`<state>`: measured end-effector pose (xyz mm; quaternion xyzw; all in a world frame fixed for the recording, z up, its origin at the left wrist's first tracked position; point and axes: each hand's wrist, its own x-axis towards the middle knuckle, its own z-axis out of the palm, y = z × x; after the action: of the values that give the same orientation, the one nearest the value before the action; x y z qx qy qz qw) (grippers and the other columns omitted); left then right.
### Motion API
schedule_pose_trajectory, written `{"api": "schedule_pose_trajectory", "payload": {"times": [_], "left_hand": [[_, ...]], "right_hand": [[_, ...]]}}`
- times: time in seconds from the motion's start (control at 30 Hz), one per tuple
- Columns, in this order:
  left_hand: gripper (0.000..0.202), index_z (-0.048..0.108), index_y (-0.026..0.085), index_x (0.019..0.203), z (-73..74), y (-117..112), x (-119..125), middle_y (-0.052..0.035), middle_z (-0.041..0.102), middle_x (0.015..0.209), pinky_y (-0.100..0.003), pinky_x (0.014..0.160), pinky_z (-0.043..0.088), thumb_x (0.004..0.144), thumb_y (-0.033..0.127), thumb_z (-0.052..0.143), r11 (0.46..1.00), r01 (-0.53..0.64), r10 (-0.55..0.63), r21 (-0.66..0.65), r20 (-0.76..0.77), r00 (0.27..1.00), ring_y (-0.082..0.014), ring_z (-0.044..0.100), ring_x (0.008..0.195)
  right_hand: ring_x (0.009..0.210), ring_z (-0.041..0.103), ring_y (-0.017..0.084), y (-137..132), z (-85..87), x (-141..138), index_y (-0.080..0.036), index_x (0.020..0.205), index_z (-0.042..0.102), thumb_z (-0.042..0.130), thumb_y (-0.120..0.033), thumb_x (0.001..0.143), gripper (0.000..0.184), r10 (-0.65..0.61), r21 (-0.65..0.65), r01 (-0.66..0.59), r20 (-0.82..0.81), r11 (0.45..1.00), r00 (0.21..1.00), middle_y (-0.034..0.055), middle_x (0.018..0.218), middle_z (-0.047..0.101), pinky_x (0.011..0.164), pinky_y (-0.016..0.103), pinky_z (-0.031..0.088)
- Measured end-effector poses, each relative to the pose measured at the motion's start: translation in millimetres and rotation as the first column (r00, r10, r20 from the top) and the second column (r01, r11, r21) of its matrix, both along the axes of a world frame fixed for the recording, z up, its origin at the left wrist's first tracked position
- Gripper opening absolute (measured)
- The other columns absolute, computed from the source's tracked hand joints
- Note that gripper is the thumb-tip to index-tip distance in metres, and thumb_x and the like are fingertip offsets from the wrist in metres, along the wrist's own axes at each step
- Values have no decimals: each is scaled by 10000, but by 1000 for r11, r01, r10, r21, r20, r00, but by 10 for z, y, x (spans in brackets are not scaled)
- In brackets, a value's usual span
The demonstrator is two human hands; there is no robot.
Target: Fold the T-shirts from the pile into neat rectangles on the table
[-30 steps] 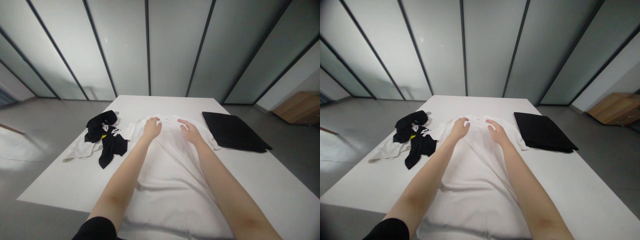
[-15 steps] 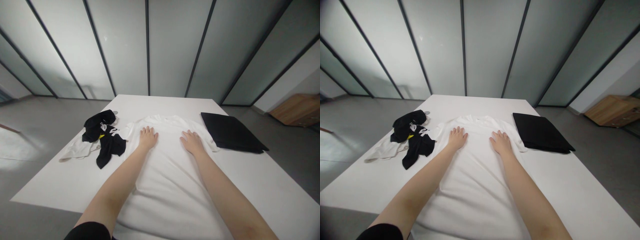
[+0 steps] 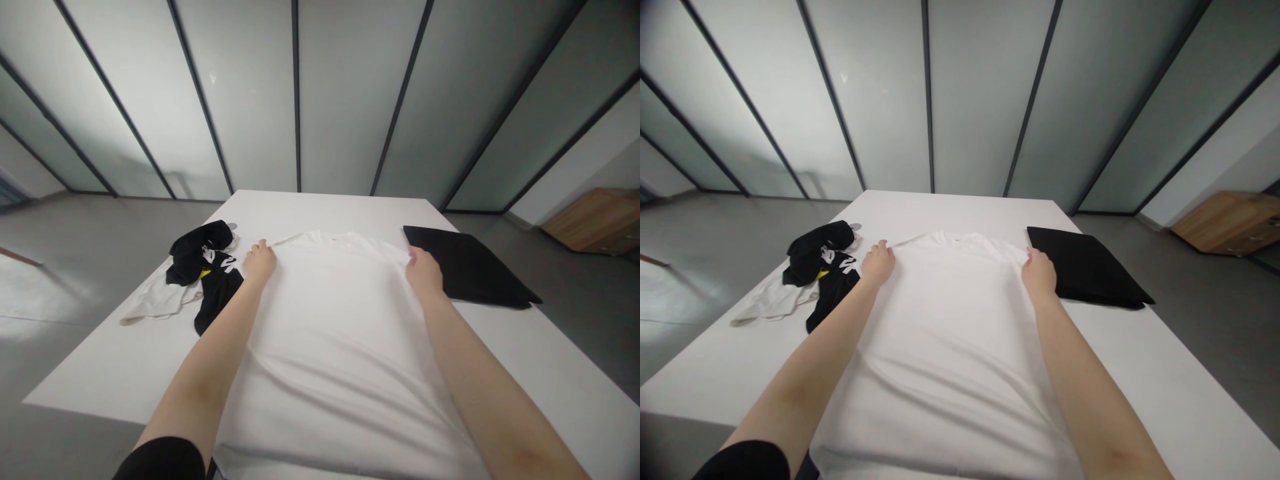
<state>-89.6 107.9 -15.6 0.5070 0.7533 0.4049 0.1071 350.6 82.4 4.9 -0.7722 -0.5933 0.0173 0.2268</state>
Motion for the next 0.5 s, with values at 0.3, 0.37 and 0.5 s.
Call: {"api": "schedule_pose_trajectory", "payload": {"times": [0.3,0.37,0.5], "left_hand": [[472,661,145,1361,115,215,-435,-236,671,1389,-479,1066,491,1031,428,477,877,90,-364,-472,-531,765,-400,633,1310],[517,599,152,1442,97,206,-394,-216,688,1363,-448,1062,497,1043,453,467,894,143,-366,-426,-507,781,-368,647,1294],[512,601,195,1462,62,154,-335,-184,697,1299,-434,1053,505,1078,479,417,911,232,-376,-339,-460,804,-326,687,1206]], "right_hand": [[1272,592,417,-62,-61,95,-210,1267,817,569,-477,1031,434,156,-273,-69,311,960,937,226,1345,661,1037,500,481],[1272,614,396,-58,-117,-5,-194,1327,778,578,-498,1026,473,220,-288,-136,283,948,934,215,1365,672,1059,475,479],[1243,676,385,8,-171,-79,-51,1476,625,649,-583,970,735,106,-323,-53,149,945,983,278,1349,692,1006,422,523]]}}
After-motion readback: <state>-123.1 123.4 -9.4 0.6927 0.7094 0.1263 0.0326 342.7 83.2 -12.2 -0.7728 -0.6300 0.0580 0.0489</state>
